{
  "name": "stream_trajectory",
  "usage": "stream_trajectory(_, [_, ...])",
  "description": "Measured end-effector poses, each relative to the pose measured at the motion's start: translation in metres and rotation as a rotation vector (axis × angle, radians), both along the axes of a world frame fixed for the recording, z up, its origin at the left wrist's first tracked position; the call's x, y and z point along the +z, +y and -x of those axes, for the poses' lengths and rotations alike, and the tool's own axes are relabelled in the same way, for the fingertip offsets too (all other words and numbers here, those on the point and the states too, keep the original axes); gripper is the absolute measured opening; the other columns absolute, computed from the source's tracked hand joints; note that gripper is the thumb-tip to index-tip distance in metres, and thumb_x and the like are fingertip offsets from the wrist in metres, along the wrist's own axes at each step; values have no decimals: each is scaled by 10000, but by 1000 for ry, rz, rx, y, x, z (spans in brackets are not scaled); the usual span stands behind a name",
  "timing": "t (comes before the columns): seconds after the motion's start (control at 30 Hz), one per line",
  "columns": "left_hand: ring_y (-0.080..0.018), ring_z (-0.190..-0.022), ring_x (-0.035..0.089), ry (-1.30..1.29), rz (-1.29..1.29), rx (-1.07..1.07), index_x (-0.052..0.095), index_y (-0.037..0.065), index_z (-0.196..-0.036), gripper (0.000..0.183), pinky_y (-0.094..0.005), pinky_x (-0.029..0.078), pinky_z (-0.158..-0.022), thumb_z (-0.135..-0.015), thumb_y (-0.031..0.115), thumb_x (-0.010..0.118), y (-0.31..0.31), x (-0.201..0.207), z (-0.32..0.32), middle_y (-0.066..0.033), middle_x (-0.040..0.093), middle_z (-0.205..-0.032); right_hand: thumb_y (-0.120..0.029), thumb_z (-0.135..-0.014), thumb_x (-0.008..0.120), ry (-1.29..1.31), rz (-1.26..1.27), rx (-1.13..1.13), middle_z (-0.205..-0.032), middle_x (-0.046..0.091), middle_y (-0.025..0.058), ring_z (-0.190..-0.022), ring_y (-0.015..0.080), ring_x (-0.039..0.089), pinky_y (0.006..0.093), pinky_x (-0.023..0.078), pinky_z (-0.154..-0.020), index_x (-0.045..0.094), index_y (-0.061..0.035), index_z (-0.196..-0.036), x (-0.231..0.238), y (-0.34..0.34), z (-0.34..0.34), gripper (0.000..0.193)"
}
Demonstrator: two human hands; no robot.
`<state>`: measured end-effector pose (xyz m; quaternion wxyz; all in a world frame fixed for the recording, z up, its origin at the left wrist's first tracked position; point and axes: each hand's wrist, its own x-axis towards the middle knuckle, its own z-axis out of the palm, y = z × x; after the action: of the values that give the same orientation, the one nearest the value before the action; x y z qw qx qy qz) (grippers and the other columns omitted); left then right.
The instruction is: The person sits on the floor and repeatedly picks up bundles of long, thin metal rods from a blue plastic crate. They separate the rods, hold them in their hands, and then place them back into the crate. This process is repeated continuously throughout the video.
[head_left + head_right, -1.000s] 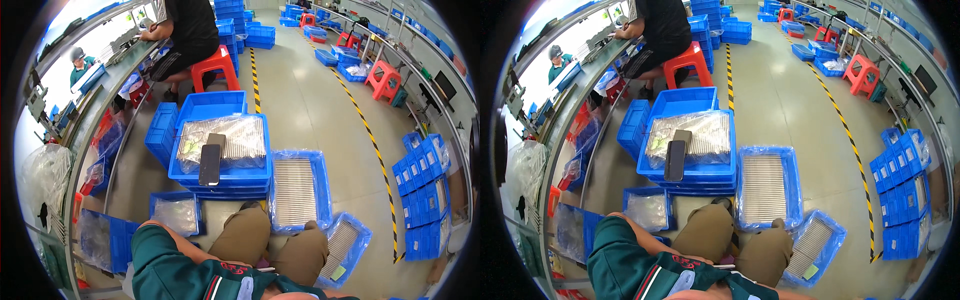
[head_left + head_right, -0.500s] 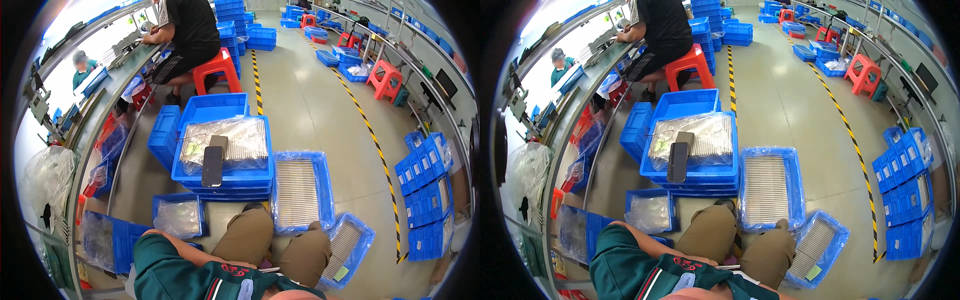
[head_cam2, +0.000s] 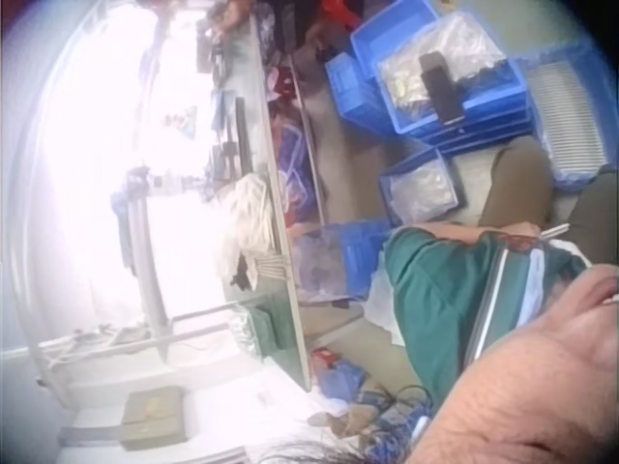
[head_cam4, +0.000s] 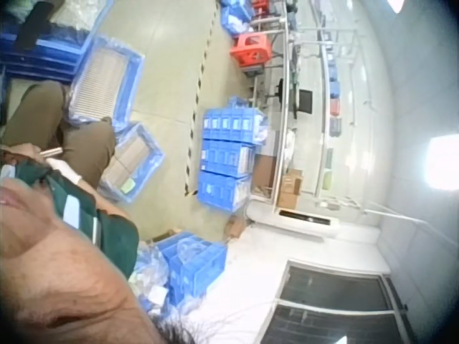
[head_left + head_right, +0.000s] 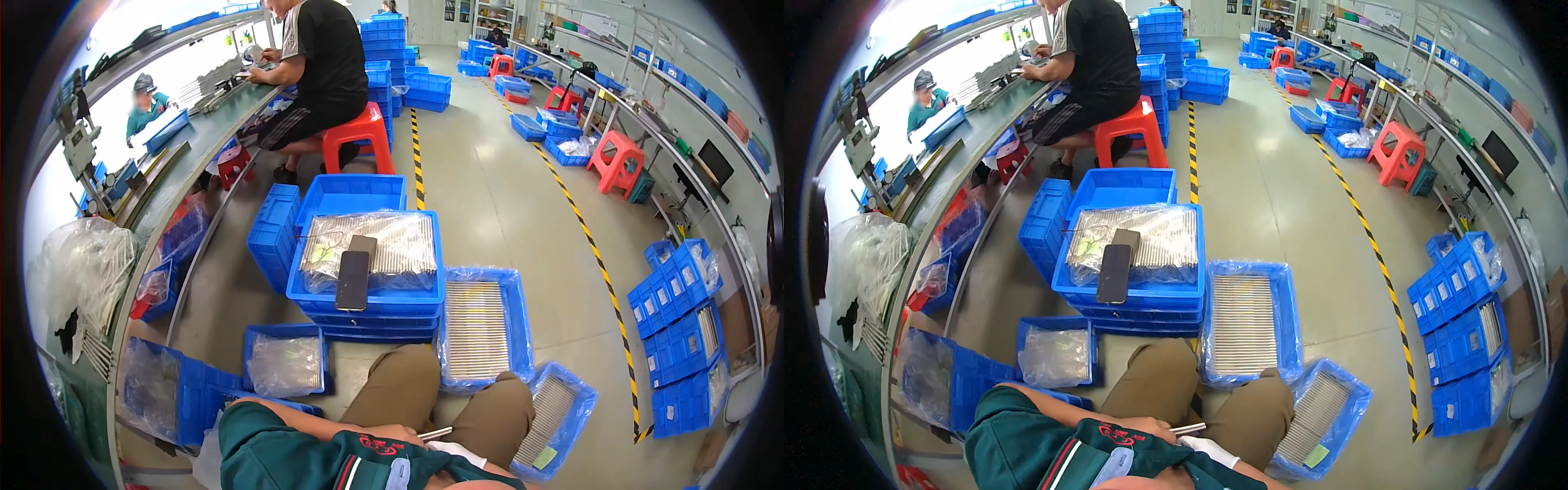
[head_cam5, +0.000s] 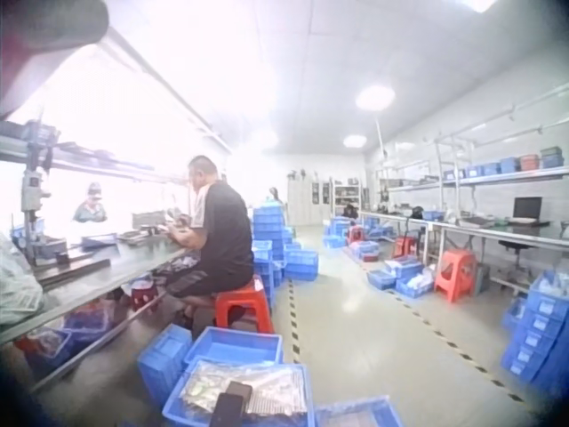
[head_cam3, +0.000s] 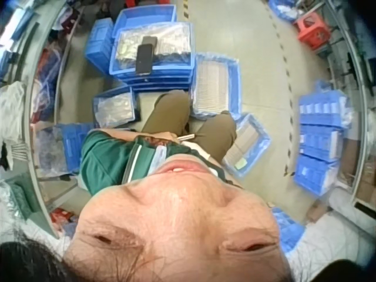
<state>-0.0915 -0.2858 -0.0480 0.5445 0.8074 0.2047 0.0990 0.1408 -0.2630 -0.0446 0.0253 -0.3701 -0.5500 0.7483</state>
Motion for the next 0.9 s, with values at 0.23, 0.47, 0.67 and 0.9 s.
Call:
stream_trajectory(0.23, [-317, -896, 566, -24, 83, 101, 589, 56, -956, 221, -394, 446, -776, -834, 239, 580, -1, 6, 7, -154, 569, -904, -190, -862, 584, 23, -184, 13, -903, 638, 62, -866, 128, 577, 255, 447, -790, 593, -25, -1045, 35, -27, 1, 247])
stream_trajectory(0.47, [-293, -845, 559, 49, 35, 216, 621, 44, -871, 280, -395, 447, -739, -919, 303, 528, 6, 16, -4, -136, 589, -811, -408, -792, 645, -378, -466, 102, -842, 637, 163, -829, 332, 627, 377, 480, -739, 514, -53, -999, 48, -15, 6, 431])
stream_trajectory(0.67, [-329, -832, 549, -79, -194, 147, 599, 51, -877, 274, -427, 438, -730, -920, 306, 508, 7, 37, -2, -157, 558, -824, -355, -882, 576, -53, -146, -40, -919, 612, 137, -894, 190, 577, 327, 451, -798, 536, -28, -1082, 59, -17, 1, 385])
stream_trajectory(0.9, [-346, -802, 547, 94, -144, 220, 601, 56, -876, 267, -438, 441, -711, -910, 308, 517, 11, 44, -3, -156, 531, -796, -354, -849, 620, -196, -319, 45, -883, 616, 133, -821, 212, 582, 345, 464, -754, 562, -32, -1031, 58, -13, -3, 375])
